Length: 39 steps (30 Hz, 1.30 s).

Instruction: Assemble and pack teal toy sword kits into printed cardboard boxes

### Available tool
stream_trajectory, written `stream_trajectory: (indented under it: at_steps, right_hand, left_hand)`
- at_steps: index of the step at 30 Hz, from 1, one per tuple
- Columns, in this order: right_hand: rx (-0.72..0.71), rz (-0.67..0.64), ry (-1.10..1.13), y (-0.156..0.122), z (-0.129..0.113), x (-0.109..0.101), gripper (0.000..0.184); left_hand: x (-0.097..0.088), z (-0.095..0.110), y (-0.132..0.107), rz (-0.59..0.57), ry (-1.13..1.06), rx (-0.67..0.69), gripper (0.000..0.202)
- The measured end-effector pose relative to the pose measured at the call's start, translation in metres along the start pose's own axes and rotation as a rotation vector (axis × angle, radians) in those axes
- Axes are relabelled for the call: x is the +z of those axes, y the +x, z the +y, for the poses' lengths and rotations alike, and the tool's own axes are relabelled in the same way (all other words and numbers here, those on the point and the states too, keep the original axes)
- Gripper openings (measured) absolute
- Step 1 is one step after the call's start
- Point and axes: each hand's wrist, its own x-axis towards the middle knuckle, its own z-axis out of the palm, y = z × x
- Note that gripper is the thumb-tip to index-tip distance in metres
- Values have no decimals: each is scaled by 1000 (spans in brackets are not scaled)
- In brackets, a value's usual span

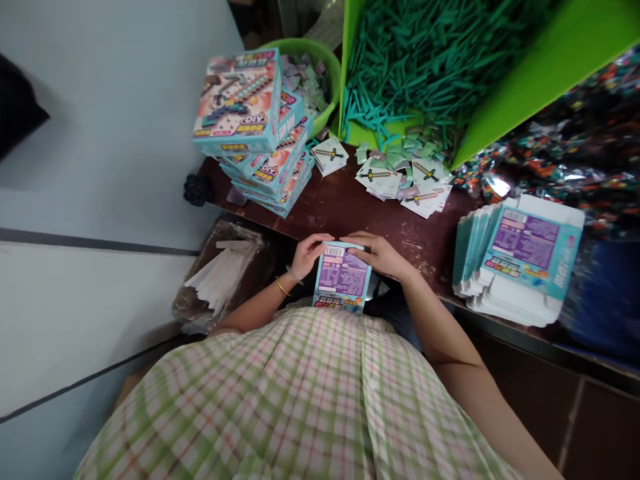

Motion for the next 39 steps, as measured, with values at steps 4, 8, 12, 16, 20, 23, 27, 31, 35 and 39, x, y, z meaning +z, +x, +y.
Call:
stream_trajectory:
  at_steps: [4, 8, 12, 16, 20, 23, 27, 31, 35, 39]
  right_hand:
    - [66, 334, -20, -15, 14, 22, 42]
    - [125, 596, 79, -26, 25, 44, 36]
    - [58, 642, 177, -28, 30, 44, 32]
    - [76, 652, 335, -28, 31, 43, 39]
    - [142, 748, 468, -30, 31, 59, 45]
    - [124, 779, 452, -32, 29, 66, 40]
    - [14, 736, 443, -26, 19, 49, 43]
    - [-142, 671, 442, -11, -9, 16, 65]
    - [-234, 776, 24, 0, -33, 18, 50]
    - [-351, 582, -256, 14, -18, 41, 38]
  left_hand:
    - [-2, -6, -4, 28, 54, 80, 23]
    - [10, -22, -9, 52, 48, 84, 42]
    - [13, -34, -8, -3, 102, 75, 48]
    - [9, -34, -4, -19, 154, 132, 47]
    - [7, -35, -8, 28, 143, 146, 44]
    - [11, -36, -10, 43, 125, 118, 42]
    - [22, -21, 6, 23, 115, 175, 42]
    - [30, 19, 44, 50, 177, 421, 49]
    - [23, 49, 66, 173, 293, 635, 52]
    - [3, 37, 60, 222, 536, 704, 42]
